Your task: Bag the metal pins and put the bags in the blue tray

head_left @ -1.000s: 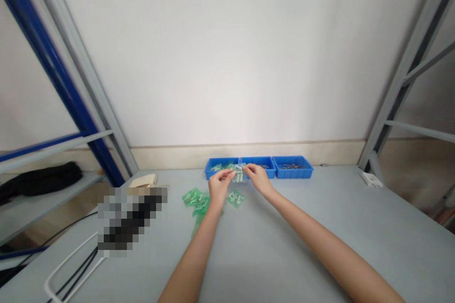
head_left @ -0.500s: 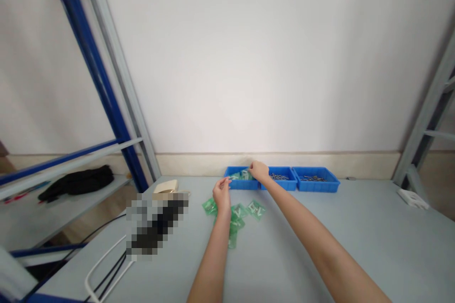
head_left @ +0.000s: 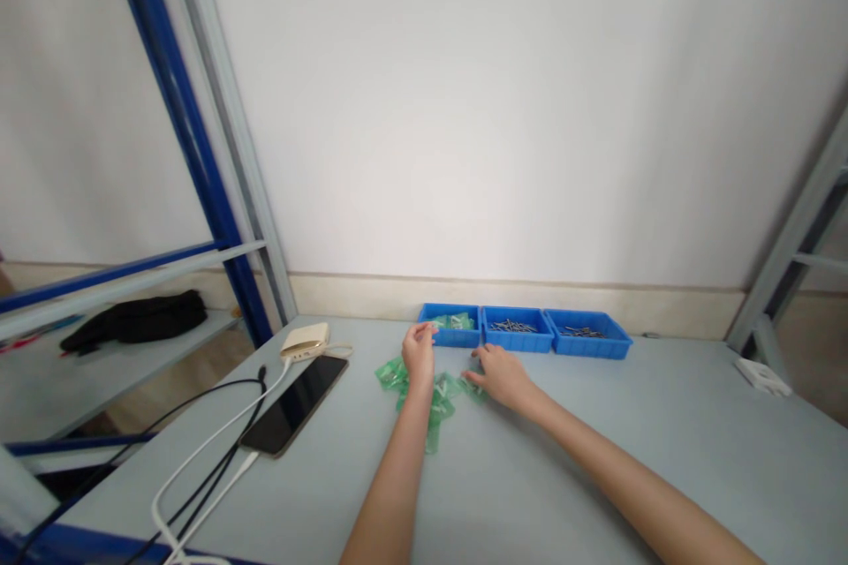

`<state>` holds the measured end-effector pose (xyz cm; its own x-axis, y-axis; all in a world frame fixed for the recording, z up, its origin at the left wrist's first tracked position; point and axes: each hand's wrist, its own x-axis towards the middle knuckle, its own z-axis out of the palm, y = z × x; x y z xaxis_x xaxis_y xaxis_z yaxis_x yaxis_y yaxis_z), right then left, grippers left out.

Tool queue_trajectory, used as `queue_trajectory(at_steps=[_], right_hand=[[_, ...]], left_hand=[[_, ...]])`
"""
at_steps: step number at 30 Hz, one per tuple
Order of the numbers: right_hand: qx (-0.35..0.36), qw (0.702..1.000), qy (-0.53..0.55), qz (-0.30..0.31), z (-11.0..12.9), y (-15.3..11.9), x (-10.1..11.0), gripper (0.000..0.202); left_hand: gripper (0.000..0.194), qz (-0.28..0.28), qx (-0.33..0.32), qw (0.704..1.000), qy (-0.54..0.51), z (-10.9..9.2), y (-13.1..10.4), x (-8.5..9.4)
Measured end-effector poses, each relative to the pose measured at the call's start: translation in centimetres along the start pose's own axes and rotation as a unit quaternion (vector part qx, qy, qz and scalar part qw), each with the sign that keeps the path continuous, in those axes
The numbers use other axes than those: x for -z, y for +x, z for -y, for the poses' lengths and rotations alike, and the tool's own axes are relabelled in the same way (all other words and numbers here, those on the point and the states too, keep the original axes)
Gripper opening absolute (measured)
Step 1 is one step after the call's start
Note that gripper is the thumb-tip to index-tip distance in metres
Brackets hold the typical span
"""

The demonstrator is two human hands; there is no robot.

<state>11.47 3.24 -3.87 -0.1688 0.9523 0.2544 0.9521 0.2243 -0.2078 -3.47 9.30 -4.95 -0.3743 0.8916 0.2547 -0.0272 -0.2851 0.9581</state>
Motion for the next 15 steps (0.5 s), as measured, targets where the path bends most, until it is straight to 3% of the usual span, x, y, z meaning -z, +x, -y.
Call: queue_trajectory(at_steps=[3, 7, 11, 15], right_hand=[[0.004, 0.999, 0.027, 0.046, -0.9, -1.1, -0.9, 0.032], [-0.028, 0.987, 0.131, 0.084, -2.4, -1.1, -0.6, 0.032], [-0.086, 0.951, 0.296, 0.006, -5.1, -1.5, -1.2, 0.029], [-0.112, 0.895, 0.418, -0.112, -8.1, -2.3, -2.7, 0.038]], left_hand=[[0.016, 0.022, -0.011, 0.999, 0.032, 0.1, -0.3, -0.2], [0.018, 0.092, -0.018, 0.992, 0.081, 0.0, -0.9, -0.8], [0.024, 0.215, -0.05, 0.969, 0.114, -1.1, -3.0, -2.0], [0.04, 0.39, -0.099, 0.897, 0.184, -2.4, -6.1, -2.9]])
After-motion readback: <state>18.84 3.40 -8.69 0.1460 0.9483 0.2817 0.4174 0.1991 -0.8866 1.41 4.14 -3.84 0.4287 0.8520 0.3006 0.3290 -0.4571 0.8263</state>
